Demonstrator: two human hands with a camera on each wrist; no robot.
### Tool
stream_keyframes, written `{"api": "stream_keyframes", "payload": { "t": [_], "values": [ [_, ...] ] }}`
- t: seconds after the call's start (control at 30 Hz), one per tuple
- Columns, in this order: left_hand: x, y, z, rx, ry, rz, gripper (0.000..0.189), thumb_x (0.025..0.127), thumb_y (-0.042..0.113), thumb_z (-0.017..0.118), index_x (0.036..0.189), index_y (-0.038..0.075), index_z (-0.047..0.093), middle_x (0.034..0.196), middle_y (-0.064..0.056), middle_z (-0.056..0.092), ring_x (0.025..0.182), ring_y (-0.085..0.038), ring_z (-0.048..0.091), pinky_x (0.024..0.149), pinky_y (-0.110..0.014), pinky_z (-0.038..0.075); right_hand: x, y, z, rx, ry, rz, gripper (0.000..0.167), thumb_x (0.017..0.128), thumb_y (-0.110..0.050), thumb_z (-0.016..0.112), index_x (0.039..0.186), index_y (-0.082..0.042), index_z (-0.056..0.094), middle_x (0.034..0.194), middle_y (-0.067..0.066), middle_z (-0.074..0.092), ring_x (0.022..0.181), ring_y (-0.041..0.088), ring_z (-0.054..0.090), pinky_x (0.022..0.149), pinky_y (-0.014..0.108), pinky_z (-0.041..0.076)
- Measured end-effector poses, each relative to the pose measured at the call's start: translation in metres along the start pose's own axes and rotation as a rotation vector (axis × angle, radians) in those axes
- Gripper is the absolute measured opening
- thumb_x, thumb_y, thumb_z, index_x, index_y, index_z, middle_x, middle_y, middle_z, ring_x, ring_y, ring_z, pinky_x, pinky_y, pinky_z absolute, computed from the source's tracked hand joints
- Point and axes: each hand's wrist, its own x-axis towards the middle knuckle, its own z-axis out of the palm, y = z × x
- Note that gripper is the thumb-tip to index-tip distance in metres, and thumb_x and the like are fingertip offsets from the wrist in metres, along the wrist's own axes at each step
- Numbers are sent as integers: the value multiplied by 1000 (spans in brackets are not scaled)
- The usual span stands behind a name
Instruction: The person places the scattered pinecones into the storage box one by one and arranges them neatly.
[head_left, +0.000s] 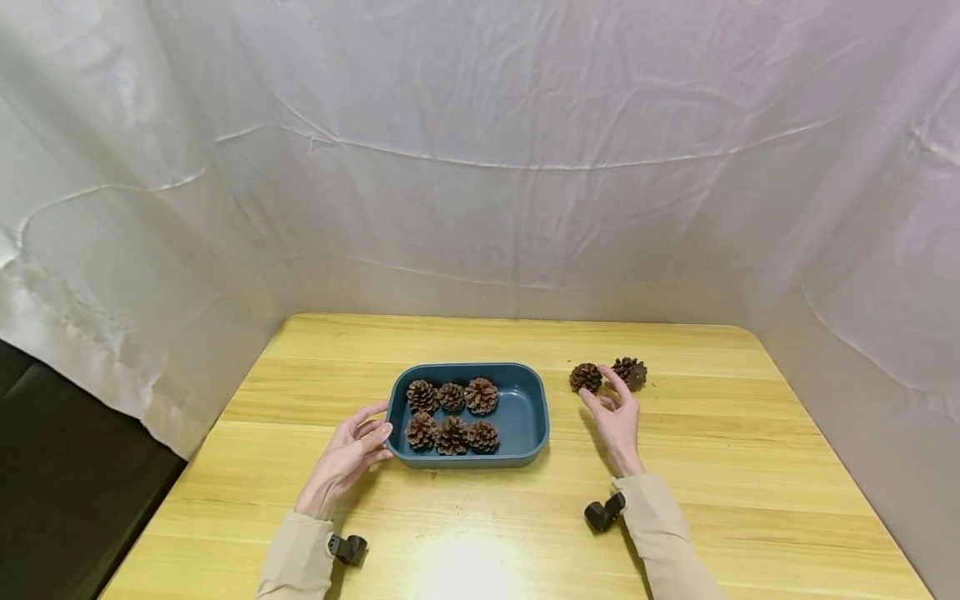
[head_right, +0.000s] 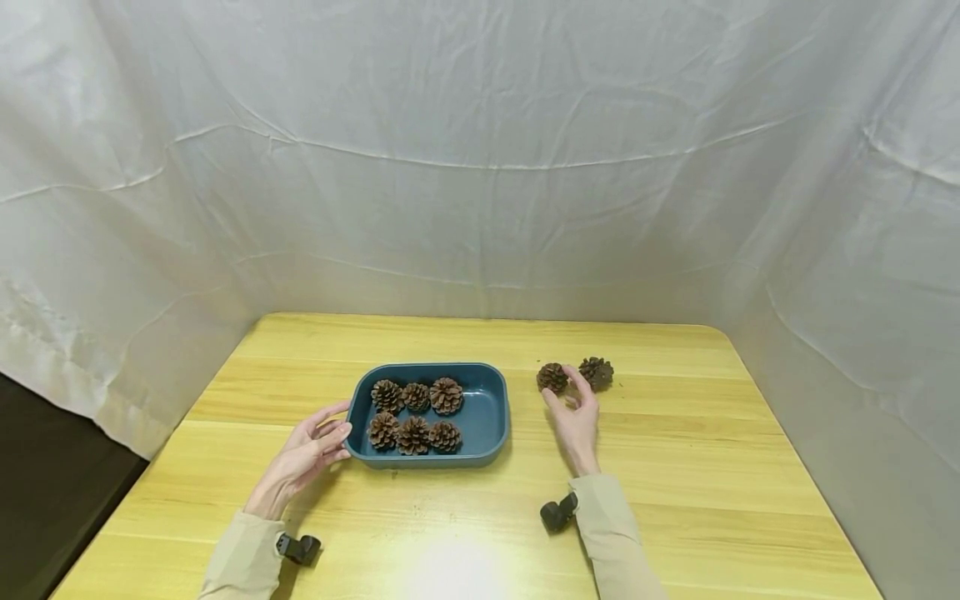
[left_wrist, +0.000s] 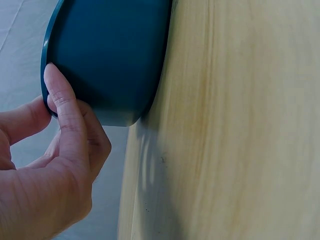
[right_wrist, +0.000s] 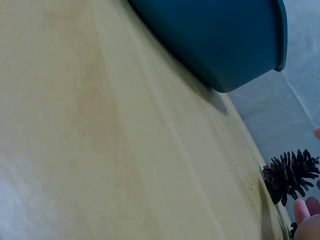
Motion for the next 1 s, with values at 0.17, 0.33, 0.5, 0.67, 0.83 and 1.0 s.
{"api": "stream_keyframes", "payload": {
  "t": [0.17,0.33,0.5,0.67,0.83,1.0],
  "values": [
    [0,1,0,-1,1,2,60,102,1,52,155,-5,23,106,-1,58,78,-7,62,71,-17,60,2,0,0,-15,-9,10,62,93,-10,71,150,-7,46,153,17,43,128,29,46,97,17,43],
    [0,1,0,1,1,-1,60,102,1,52,155,-5,23,106,-1,57,78,-7,62,71,-17,60,5,3,-2,-14,-25,-9,62,94,-11,71,149,-3,45,158,17,39,138,33,41,116,43,38],
    [-1,1,1,-1,3,-5,60,102,1,52,155,-5,24,105,-1,57,77,-7,61,71,-17,60,8,6,-4,-22,-51,-10,62,95,-15,70,150,-4,44,161,16,36,145,37,36,125,52,28],
    [-1,1,1,3,3,-4,60,102,1,52,155,-5,24,105,-1,57,77,-7,62,71,-18,60,10,5,-5,-22,-85,10,65,96,-19,69,153,-6,40,163,15,32,149,39,31,127,52,26],
    [0,0,0,0,3,3,60,102,1,52,155,-5,24,105,-1,58,77,-7,62,70,-17,60,14,6,-5,-20,-102,21,66,96,-19,69,154,-6,39,165,13,29,152,38,27,128,50,24],
    [-2,1,1,-3,2,16,60,102,0,52,154,-7,23,105,-2,58,78,-8,63,70,-17,60,14,6,-5,-33,-106,12,66,96,-18,69,153,-4,38,164,15,30,151,40,27,128,53,25]
  ]
}}
